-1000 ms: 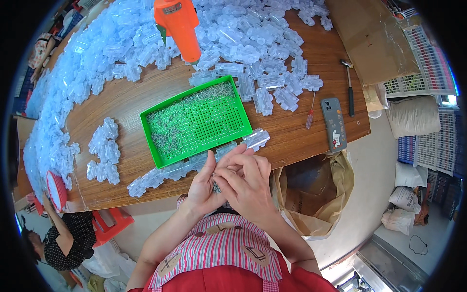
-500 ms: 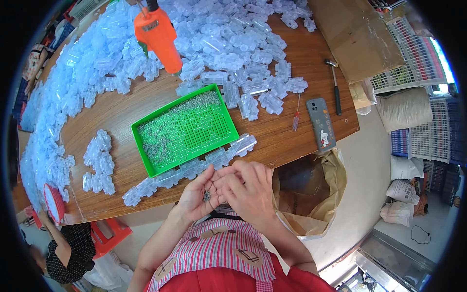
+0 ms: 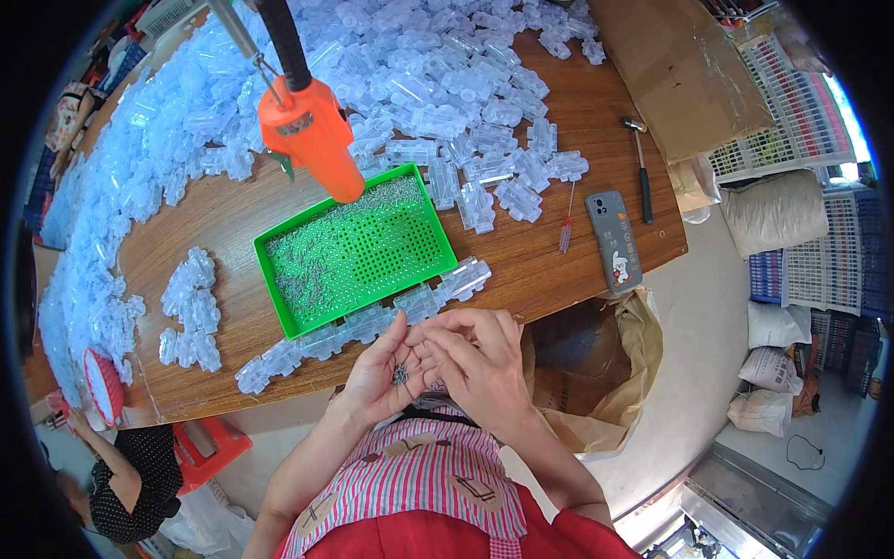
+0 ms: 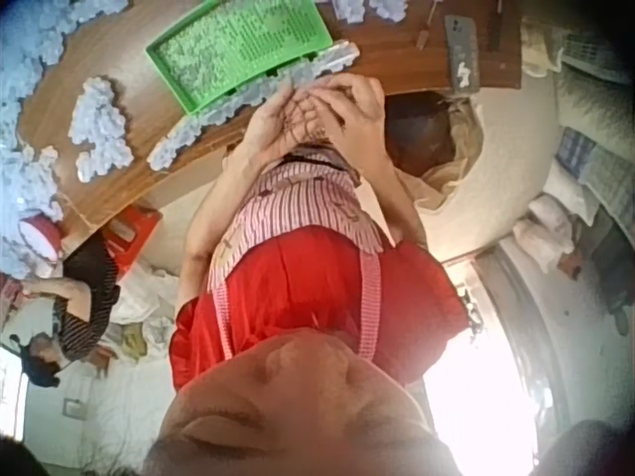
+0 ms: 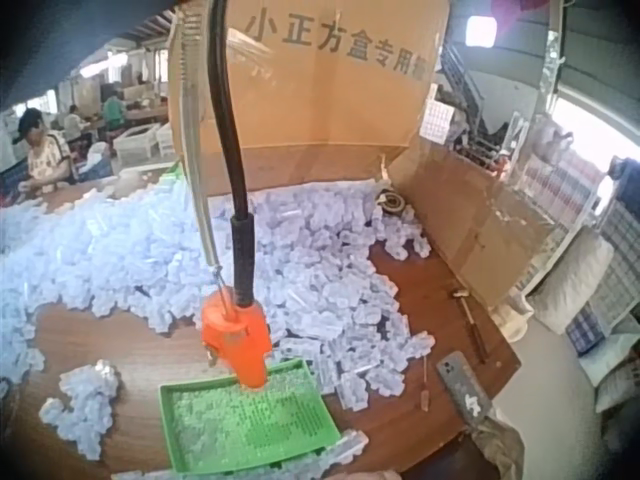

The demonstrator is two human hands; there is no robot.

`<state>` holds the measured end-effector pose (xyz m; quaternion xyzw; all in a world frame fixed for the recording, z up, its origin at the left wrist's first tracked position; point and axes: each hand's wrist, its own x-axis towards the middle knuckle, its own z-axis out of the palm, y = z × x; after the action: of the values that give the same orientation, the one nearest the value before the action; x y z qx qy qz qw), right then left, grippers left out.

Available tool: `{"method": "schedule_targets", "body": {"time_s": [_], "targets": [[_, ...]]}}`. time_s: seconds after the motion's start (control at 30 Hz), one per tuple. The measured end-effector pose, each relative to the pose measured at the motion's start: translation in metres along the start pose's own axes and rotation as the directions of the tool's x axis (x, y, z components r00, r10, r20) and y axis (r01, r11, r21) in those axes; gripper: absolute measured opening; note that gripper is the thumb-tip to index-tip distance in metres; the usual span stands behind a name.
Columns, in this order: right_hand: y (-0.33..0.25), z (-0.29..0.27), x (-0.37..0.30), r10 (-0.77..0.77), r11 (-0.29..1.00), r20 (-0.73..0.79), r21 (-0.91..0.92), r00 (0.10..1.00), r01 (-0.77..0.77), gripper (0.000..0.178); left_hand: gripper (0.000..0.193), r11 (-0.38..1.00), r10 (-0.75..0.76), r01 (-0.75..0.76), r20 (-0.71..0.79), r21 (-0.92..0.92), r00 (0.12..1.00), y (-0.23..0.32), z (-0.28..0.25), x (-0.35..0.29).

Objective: The person picks up a plastic housing and places it on the table, then gathers metal pins from a green tray. They insert the pins into the housing one at a time and set the assembled unit aside.

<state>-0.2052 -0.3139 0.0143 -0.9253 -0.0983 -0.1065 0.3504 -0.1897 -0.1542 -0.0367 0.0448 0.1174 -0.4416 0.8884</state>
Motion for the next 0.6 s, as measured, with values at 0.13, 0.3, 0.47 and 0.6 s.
{"method": "schedule_targets", "body": {"time_s": [0.13, 0.3, 0.47, 0.6], "targets": [[-0.004, -0.002, 0.002, -0.083, 0.996, 0.088, -0.018, 0.993, 0.085, 0.024, 0.065, 0.99, 0.0, 0.018, -0.124, 0.141, 0.992, 0.001, 0.006, -0.003], [-0.007, 0.002, -0.002, -0.089, 0.993, 0.169, -0.064, 0.982, 0.101, 0.026, 0.065, 0.999, -0.005, 0.01, -0.101, 0.051, 0.995, -0.003, 0.001, -0.002], [-0.005, 0.007, -0.001, 0.063, 0.996, 0.103, 0.061, 0.993, -0.07, 0.023, 0.064, 0.998, -0.005, 0.005, -0.005, -0.063, 1.0, -0.004, -0.009, 0.0], [-0.01, 0.008, -0.001, 0.113, 0.984, 0.06, 0.133, 0.992, -0.12, 0.021, 0.065, 0.994, 0.014, -0.009, 0.053, -0.105, 0.999, -0.004, -0.004, 0.004]]}}
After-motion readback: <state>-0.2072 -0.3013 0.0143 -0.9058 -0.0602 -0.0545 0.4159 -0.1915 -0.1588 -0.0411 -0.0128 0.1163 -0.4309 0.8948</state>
